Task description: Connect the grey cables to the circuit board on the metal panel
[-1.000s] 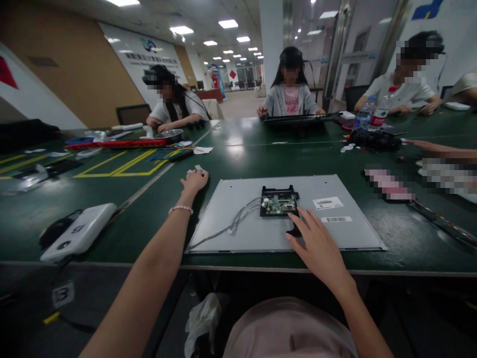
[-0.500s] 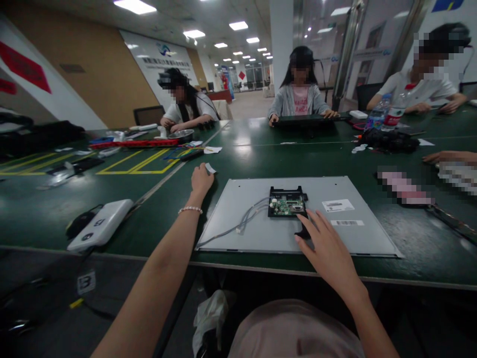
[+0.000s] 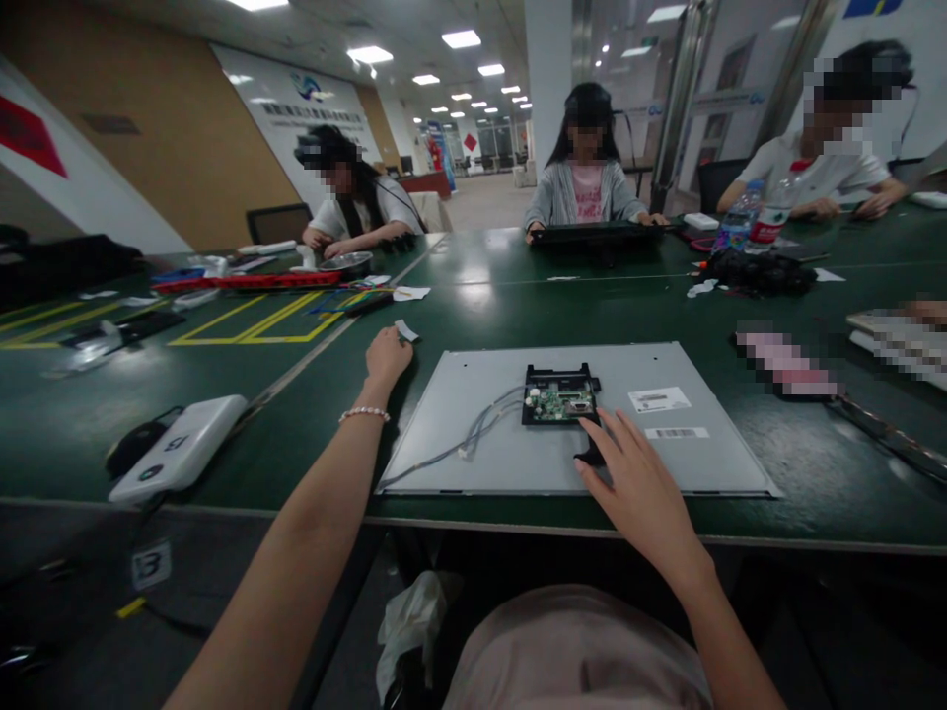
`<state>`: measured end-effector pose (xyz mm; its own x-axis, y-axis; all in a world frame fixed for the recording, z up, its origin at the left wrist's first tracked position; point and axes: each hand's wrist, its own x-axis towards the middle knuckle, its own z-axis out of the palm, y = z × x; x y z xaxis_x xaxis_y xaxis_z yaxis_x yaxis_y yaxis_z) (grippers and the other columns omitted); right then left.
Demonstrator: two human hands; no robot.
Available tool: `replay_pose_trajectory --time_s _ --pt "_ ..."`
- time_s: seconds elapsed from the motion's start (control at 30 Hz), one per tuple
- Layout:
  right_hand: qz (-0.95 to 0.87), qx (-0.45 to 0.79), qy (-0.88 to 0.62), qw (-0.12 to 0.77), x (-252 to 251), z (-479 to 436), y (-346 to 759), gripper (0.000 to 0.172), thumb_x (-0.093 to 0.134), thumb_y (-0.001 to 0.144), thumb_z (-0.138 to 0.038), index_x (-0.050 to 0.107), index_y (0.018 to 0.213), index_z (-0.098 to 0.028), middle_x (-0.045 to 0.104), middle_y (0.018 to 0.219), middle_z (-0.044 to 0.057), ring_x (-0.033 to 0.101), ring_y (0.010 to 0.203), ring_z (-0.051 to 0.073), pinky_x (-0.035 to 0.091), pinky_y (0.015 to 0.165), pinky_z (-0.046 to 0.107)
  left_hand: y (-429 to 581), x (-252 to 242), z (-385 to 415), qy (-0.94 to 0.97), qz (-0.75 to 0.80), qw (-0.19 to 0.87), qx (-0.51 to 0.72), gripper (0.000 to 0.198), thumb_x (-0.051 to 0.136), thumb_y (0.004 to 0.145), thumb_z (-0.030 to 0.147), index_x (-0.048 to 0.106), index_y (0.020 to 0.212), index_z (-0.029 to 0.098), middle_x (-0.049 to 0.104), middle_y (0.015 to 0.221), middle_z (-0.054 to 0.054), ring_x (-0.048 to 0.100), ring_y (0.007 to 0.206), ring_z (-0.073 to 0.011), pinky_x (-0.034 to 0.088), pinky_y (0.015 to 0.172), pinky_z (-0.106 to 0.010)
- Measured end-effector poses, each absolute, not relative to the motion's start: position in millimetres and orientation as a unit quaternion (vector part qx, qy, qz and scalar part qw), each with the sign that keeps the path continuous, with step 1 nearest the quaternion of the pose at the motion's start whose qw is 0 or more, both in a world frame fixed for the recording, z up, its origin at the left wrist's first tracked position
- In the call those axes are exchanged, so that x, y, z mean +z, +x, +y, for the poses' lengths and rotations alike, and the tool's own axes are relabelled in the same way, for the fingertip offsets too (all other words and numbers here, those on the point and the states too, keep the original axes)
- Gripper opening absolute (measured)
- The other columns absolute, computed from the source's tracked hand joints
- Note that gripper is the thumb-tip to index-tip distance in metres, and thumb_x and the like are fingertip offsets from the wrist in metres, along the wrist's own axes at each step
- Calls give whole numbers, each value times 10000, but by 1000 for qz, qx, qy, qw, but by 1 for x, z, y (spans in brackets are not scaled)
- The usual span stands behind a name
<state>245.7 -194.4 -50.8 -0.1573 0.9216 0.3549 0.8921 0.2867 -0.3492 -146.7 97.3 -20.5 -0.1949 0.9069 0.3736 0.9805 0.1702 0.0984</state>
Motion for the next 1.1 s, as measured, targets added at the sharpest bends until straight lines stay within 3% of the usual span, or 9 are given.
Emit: replay_pose_trajectory --time_s 0.17,0.47,0.7,0.93,1.1 --pt "-758 29 -595 265 -51 -194 246 510 420 957 -457 455 1414 -234 446 1485 101 341 1410 307 373 1112 519 -148 -20 98 -620 -774 68 -110 391 383 911 276 650 1149 119 664 1164 -198 624 1081 -312 489 906 -418" --pt "-760 30 -595 258 -51 -194 246 515 415 962 -450 442 1422 -220 436 1491 103 329 1415 306 374 1110 514 -152 -11 94 -626 -760 116 -133 405 352 884 146 704 1081 104 697 1071 -204 651 1027 -310 515 858 -398" --pt "-760 27 -595 260 -52 -194 247 508 410 965 -457 450 1415 -224 438 1490 94 330 1416 295 368 1118 501 -137 9 80 -626 -754 132 -149 402 345 935 208 690 1129 136 695 1091 -180 643 1036 -307 495 875 -400" --pt "-758 30 -595 266 -51 -195 247 513 413 963 -450 437 1431 -239 440 1490 94 326 1419 301 373 1111 512 -82 45 61 -704 -666 107 -223 363 432 925 231 700 1166 189 715 1118 -94 644 1042 -258 475 918 -355" --pt "-758 28 -597 259 -48 -195 246 505 406 966 -448 451 1417 -226 436 1493 96 326 1418 295 366 1120 502 -11 41 33 -836 -484 28 -257 311 493 879 166 744 1062 185 748 1027 -52 679 933 -190 496 865 -274"
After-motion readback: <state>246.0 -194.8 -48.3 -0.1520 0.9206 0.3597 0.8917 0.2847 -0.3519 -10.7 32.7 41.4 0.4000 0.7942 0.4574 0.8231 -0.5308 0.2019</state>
